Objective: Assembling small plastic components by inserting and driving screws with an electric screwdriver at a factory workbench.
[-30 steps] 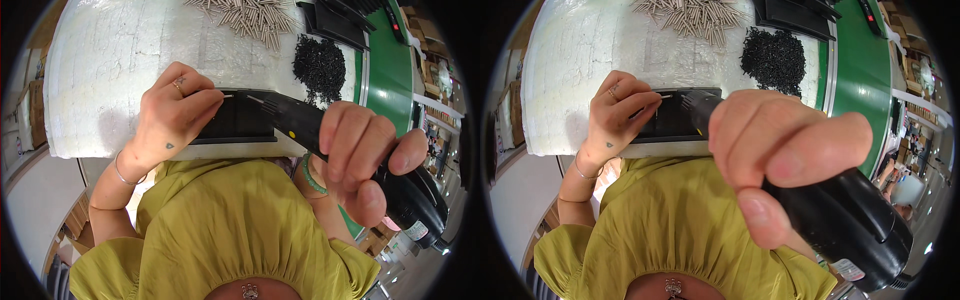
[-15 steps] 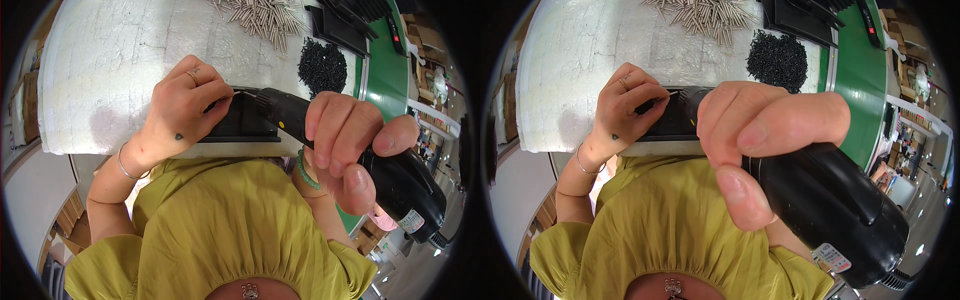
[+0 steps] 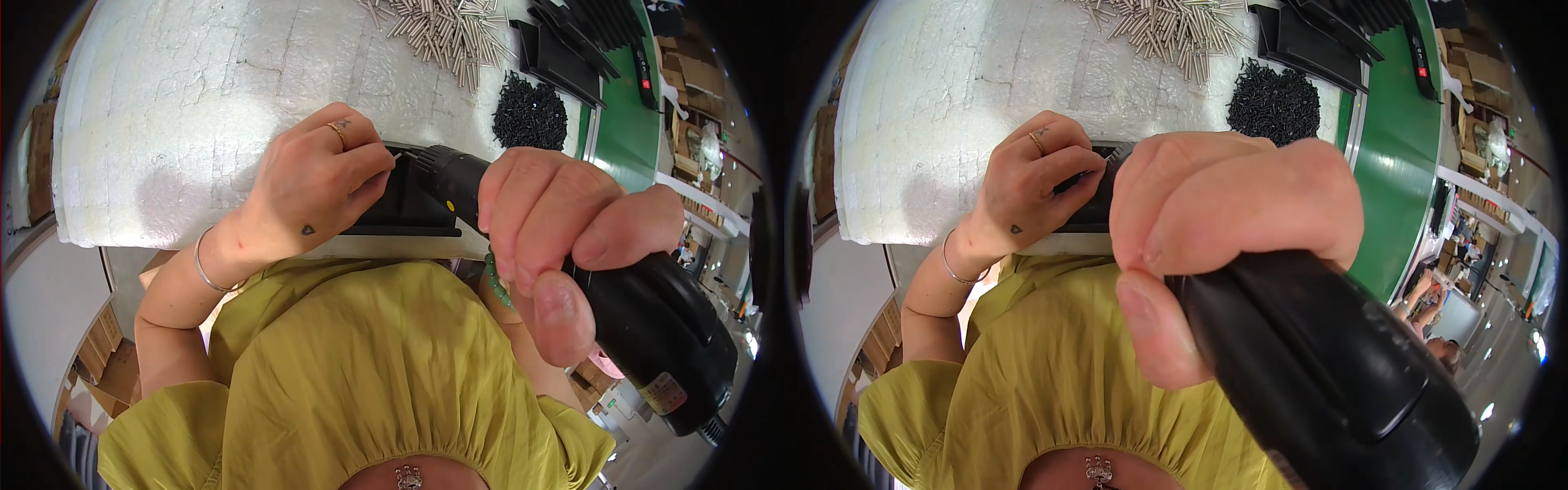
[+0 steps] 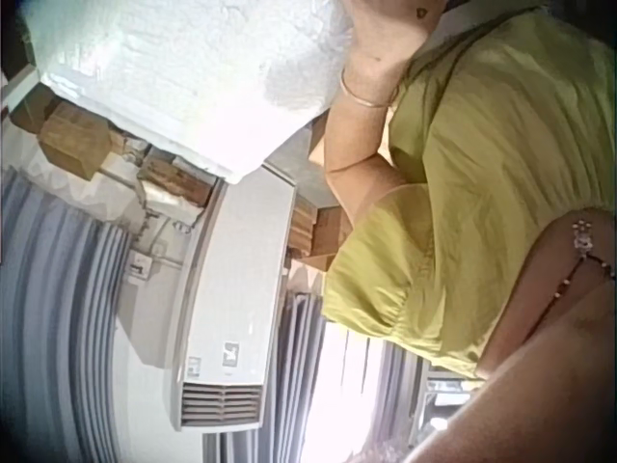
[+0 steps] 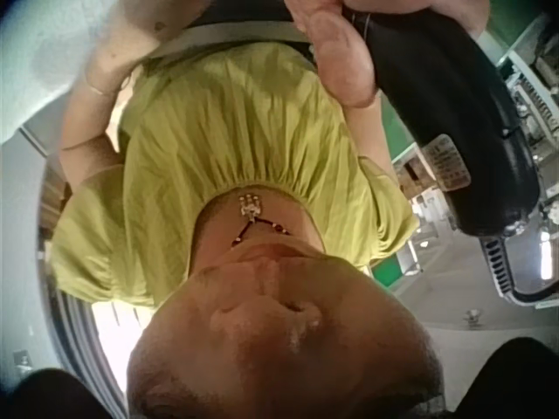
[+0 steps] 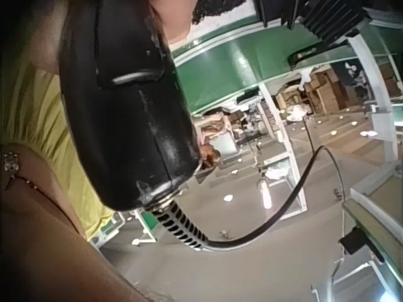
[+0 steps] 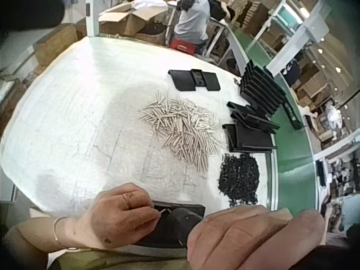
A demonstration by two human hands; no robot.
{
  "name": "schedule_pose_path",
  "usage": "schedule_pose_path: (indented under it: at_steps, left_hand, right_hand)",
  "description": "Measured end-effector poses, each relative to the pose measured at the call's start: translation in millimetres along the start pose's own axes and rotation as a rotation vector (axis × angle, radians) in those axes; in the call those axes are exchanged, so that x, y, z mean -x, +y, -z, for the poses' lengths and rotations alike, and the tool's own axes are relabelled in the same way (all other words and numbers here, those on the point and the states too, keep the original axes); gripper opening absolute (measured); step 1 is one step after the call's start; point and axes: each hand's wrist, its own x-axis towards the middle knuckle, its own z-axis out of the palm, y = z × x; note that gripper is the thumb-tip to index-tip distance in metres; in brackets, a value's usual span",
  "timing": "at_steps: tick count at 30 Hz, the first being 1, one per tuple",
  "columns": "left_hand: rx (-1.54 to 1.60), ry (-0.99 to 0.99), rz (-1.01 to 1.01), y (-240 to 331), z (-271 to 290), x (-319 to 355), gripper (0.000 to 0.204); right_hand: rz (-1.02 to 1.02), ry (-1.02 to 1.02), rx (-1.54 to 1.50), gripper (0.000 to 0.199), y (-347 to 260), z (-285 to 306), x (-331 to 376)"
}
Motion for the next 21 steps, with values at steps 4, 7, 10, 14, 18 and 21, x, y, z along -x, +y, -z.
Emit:
schedule_pose_path:
  at_steps: [4, 7, 10, 14, 18, 21]
  left_hand:
    - [0.014, 0.011, -0.011, -1, 0, 0, 0.014]
    - [0.014, 0.007, -0.013, -1, -1, 1, 0.013]
    - [-0.007, 0.002, -0.041, 2, -1, 0, 0.011]
    - [-0.034, -0.027, -0.062, 7, 0, -3, 0.011]
    - [-0.063, -0.077, -0.048, 17, 5, -1, 0.021]
    - [-0.14, -0.208, -0.066, 29, 18, -4, 0.049]
  right_hand:
    - [0.003, -0.04, 0.034, 0.029, 1, -3, -3]
    - [-0.009, 0.045, 0.012, 0.029, 3, -11, -1]
    - [0.005, 0.106, 0.023, 0.029, 3, -12, 2]
    - [0.01, 0.174, -0.061, 0.031, 2, -5, -2]
    - [0.23, 0.317, -0.182, 0.036, -15, 41, 15]
    - [0.219, 0.6, 0.012, 0.035, -18, 57, 37]
